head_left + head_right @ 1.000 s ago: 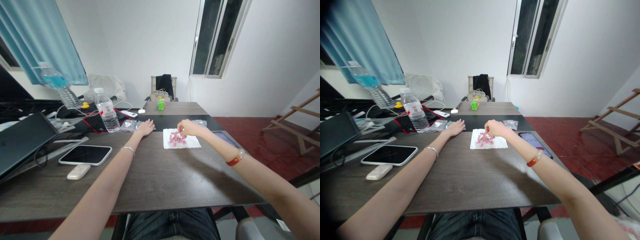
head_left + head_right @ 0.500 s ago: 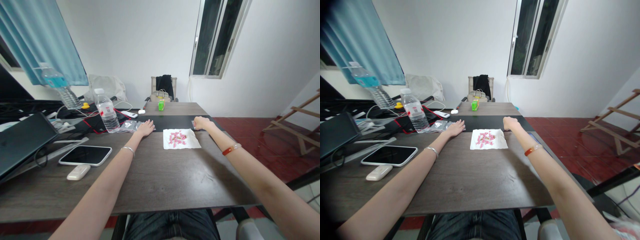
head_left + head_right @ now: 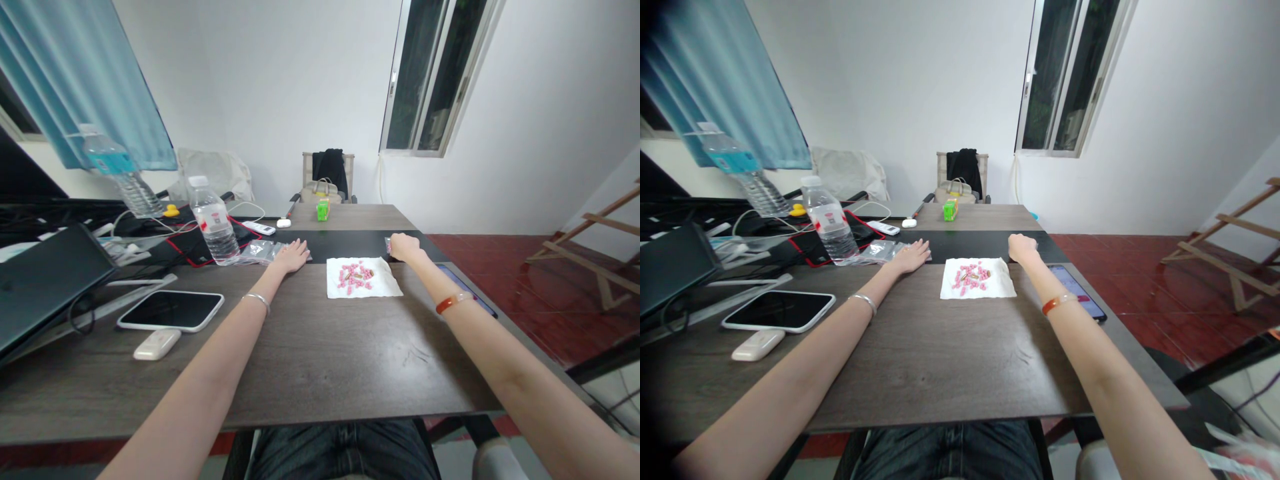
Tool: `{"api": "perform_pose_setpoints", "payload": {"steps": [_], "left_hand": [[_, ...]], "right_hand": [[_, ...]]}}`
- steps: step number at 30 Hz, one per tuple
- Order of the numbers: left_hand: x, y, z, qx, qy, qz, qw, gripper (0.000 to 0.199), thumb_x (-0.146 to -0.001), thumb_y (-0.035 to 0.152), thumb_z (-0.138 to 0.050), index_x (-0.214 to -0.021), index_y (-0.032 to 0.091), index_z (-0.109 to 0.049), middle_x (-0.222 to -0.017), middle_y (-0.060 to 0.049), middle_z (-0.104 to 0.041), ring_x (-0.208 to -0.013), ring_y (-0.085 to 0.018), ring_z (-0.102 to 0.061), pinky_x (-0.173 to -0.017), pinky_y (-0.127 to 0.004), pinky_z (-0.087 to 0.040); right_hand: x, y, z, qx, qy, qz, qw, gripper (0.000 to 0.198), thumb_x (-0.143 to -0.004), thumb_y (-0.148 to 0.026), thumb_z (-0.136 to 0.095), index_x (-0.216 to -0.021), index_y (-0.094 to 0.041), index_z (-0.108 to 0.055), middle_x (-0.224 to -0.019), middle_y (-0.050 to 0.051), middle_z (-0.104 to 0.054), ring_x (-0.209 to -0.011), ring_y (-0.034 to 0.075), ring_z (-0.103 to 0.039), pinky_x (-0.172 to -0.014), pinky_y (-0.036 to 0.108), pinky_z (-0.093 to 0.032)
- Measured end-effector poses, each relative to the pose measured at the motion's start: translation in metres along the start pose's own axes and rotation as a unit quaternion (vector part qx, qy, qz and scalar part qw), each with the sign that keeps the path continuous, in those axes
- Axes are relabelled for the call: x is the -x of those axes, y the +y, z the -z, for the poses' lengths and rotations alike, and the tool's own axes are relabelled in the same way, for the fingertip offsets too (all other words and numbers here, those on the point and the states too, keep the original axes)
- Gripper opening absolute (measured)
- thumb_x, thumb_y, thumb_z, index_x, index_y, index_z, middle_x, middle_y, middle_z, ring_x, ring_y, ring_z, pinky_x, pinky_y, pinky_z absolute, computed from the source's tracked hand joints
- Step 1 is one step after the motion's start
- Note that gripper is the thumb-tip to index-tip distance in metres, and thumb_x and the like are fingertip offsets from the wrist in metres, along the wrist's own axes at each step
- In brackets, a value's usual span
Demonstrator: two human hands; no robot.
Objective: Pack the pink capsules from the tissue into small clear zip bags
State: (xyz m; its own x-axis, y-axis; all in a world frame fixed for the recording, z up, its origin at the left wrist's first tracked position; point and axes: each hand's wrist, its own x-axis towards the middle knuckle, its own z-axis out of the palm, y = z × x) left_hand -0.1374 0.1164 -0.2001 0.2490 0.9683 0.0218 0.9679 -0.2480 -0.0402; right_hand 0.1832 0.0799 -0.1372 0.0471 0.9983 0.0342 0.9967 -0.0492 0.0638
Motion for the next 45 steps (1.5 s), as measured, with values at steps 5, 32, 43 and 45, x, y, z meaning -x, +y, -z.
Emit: {"api": "perform_pose_setpoints", "payload": {"steps": [5,32,43,45], "left_hand": [[0.004,0.003,0.003,0.003,-0.009,0.018,1.0,0.057,-0.097,0.038,-0.014,-0.15,0.016,-0.02,-0.156,-0.014,-0.02,-0.143,-0.026,-0.022,-0.11,-0.047,-0.026],[0.014,0.033,0.038,-0.01,0.027,-0.006,1.0,0.06,-0.087,0.018,-0.036,-0.145,0.005,-0.028,-0.15,-0.02,-0.031,-0.142,-0.026,-0.025,-0.115,-0.052,-0.004],[0.035,0.119,0.16,0.316,0.084,-0.221,0.919,0.036,-0.077,0.044,-0.056,-0.083,0.011,-0.068,-0.075,-0.007,-0.069,-0.067,-0.016,-0.061,-0.06,-0.026,-0.045],[0.045,0.135,0.175,0.325,0.076,-0.238,0.912,0.031,-0.072,0.041,-0.06,-0.072,0.012,-0.067,-0.065,-0.004,-0.066,-0.056,-0.012,-0.055,-0.053,-0.024,-0.038]], "right_hand": [[0.0,0.005,0.008,-0.019,0.029,-0.036,0.999,0.03,-0.086,-0.015,-0.053,-0.112,-0.008,-0.065,-0.113,0.023,-0.065,-0.109,0.029,-0.062,-0.086,0.035,-0.049],[0.016,0.02,0.085,-0.419,0.076,-0.016,0.905,0.044,-0.067,0.002,-0.058,-0.11,-0.004,-0.064,-0.073,0.009,-0.071,-0.053,0.013,-0.062,-0.058,0.023,-0.052],[0.046,-0.006,0.106,-0.552,0.005,0.12,0.825,0.009,-0.064,0.0,-0.064,-0.064,-0.009,-0.067,-0.052,0.001,-0.062,-0.05,0.012,-0.06,-0.054,0.022,-0.055],[0.052,-0.009,0.109,-0.531,-0.002,0.161,0.832,0.012,-0.065,-0.001,-0.062,-0.061,-0.01,-0.068,-0.053,0.0,-0.062,-0.05,0.01,-0.059,-0.053,0.02,-0.054]]}}
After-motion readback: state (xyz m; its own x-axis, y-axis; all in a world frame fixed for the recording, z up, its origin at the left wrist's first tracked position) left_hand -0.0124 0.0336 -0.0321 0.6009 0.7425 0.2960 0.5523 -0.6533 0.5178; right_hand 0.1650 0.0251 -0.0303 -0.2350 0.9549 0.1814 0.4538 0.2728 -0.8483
